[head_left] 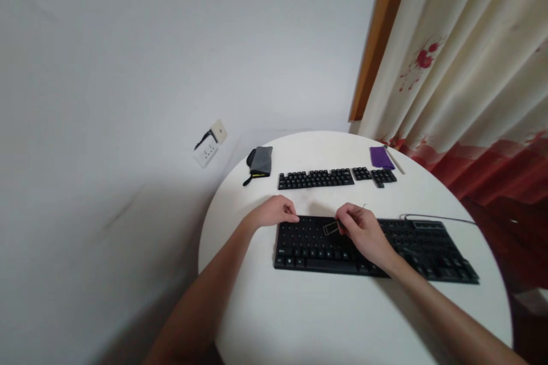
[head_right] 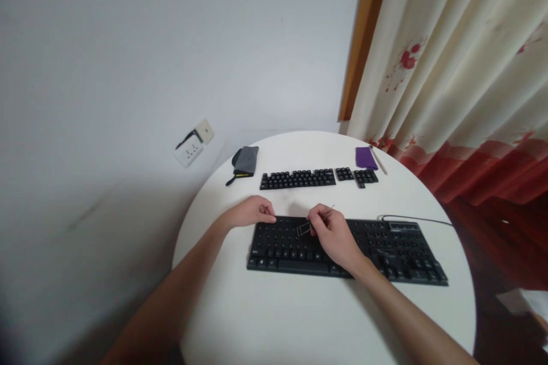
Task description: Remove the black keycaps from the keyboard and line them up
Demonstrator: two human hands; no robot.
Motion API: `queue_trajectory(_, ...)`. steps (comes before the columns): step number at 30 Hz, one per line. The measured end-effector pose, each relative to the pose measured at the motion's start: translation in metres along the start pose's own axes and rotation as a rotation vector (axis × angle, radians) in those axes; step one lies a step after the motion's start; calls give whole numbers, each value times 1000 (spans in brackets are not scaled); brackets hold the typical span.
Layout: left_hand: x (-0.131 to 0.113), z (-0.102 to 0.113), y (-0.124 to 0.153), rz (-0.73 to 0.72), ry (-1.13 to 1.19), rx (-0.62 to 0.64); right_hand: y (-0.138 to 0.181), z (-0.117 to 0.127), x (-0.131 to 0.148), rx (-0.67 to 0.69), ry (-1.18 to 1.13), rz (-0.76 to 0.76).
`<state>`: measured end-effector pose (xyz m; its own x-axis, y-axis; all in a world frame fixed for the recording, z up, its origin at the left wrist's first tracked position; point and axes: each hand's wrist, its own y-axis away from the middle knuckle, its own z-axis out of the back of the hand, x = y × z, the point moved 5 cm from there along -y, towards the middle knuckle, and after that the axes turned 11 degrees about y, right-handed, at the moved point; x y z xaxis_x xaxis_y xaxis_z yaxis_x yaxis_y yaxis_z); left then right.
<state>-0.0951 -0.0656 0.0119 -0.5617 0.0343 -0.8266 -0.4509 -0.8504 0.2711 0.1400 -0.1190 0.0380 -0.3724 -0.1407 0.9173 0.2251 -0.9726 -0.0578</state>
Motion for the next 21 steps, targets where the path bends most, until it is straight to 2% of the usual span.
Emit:
queue_trajectory(8, 1, -6, 5, 37, -54, 120, 21, -39, 0, 272, -257, -56)
queue_trajectory(10, -5, -3, 7, -24, -126, 79, 23, -44, 0, 287, -273, -63)
queue_trajectory(13, -21, 2, 12, -196, -235, 3, 26, -47, -1, 286, -290, -66)
queue_trajectory(15, -30, -1, 18, -248, -219, 54, 26, -49, -2, 288, -302, -70)
queue_trajectory(19, -40, -12, 27, -230, -103, 246, 29, -54, -4, 282, -331, -98)
queue_trajectory(21, -43, -15, 27, -220, -94, 266, 32, -59, -4, 293, -345, -110)
